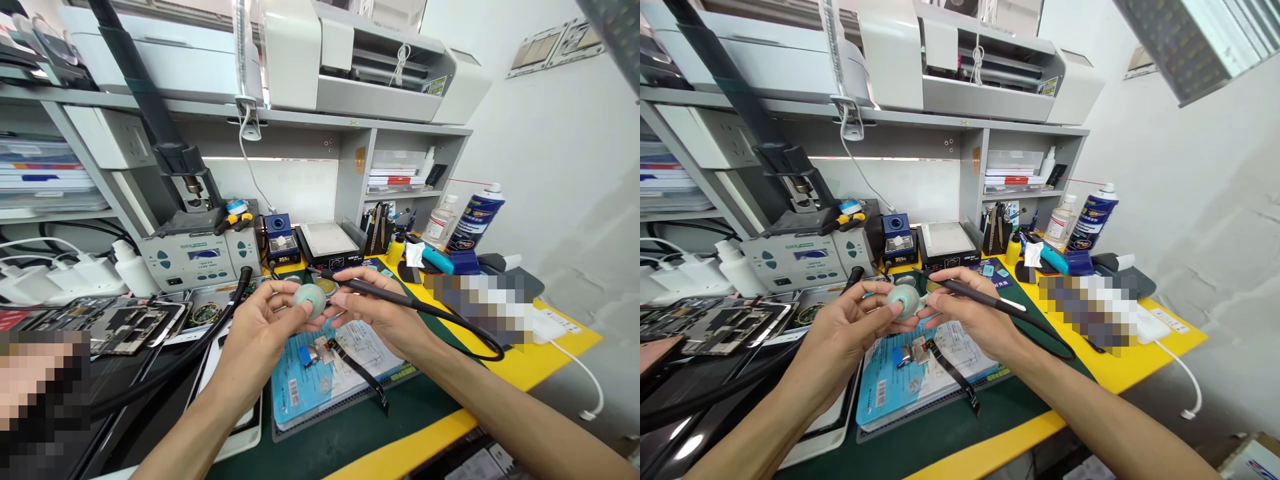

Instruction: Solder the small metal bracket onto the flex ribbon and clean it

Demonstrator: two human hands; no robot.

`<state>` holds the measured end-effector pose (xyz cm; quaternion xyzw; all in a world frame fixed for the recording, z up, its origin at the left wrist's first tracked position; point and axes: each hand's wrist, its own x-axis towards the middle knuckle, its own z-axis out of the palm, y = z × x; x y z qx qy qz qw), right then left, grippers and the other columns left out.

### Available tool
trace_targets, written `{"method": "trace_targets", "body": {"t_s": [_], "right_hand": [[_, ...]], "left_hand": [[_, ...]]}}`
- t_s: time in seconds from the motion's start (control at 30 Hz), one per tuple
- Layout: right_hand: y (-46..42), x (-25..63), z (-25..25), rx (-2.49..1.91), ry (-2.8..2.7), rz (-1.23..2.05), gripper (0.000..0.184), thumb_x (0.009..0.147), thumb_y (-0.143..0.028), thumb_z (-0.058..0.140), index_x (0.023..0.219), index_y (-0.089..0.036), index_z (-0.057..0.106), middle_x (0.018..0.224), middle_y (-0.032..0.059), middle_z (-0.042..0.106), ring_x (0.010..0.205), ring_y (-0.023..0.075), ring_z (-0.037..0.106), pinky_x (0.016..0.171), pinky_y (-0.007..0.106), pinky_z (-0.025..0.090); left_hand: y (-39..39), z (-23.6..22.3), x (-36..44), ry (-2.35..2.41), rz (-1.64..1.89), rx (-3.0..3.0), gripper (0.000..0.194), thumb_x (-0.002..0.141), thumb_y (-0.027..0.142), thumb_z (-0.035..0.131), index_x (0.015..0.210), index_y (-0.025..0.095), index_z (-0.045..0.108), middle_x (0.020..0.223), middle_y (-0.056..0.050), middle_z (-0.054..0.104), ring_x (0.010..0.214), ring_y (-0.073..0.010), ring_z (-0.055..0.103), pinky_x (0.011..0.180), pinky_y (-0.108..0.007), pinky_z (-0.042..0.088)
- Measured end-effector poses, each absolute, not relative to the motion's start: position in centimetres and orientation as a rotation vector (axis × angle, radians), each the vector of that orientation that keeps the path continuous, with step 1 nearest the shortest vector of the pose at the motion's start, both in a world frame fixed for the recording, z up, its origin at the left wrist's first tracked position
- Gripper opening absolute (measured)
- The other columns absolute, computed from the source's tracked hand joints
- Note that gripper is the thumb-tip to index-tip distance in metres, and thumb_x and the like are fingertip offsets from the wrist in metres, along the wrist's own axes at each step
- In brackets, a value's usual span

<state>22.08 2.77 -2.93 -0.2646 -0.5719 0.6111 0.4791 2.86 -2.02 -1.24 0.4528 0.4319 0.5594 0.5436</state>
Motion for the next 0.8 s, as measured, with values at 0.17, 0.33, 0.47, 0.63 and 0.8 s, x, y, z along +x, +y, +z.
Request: {"method": "trace_targets", "body": {"t_s": [0.17,0.33,0.47,0.63,0.8], "right_hand": [[2.63,22.01,-2.66,-0.668,-1.39,1.475,0.028,0.084,-0.026,0.077,0.108,-0.019,0.065,0.089,0.0048,0.075,0.081,0.0241,0.077,0.071,0.038,0.063],[2.44,21.75,-2.3,-0.69,-1.394,1.481,0.028,0.079,-0.024,0.081,0.102,-0.018,0.067,0.08,0.0031,0.075,0.073,0.022,0.076,0.065,0.034,0.063],[2.66,21.96,-2.66,-0.685,-1.406,1.534,0.029,0.08,-0.023,0.08,0.106,-0.018,0.067,0.081,0.0038,0.076,0.076,0.0221,0.076,0.067,0.034,0.062],[2.85,22.25,-2.95,-0.668,-1.378,1.636,0.031,0.079,-0.022,0.081,0.107,-0.018,0.067,0.083,0.0041,0.076,0.078,0.0221,0.076,0.067,0.033,0.061],[2.69,22.17,-2.6,-0.689,-1.347,1.708,0.033,0.076,-0.019,0.083,0.104,-0.016,0.067,0.08,0.0045,0.075,0.077,0.0222,0.075,0.066,0.033,0.06]], "left_hand": [[-2.04,-1.53,2.72,1.038,1.313,1.099,0.039,0.078,0.037,0.082,0.102,0.019,0.056,0.084,0.0,0.073,0.071,-0.0202,0.075,0.075,-0.032,0.058],[-1.9,-1.56,2.8,1.07,1.318,1.132,0.041,0.078,0.039,0.081,0.105,0.02,0.057,0.088,-0.001,0.073,0.074,-0.0222,0.076,0.076,-0.034,0.058],[-1.92,-1.51,2.83,1.1,1.332,1.181,0.04,0.079,0.04,0.08,0.105,0.02,0.058,0.082,0.0,0.072,0.074,-0.0222,0.076,0.075,-0.033,0.058],[-1.96,-1.56,2.83,1.114,1.341,1.215,0.04,0.079,0.041,0.08,0.105,0.02,0.058,0.082,0.0,0.071,0.075,-0.0224,0.075,0.074,-0.034,0.059],[-1.89,-1.69,2.82,1.108,1.333,1.236,0.039,0.08,0.041,0.079,0.105,0.02,0.059,0.085,-0.001,0.072,0.076,-0.0224,0.075,0.075,-0.034,0.059]]}}
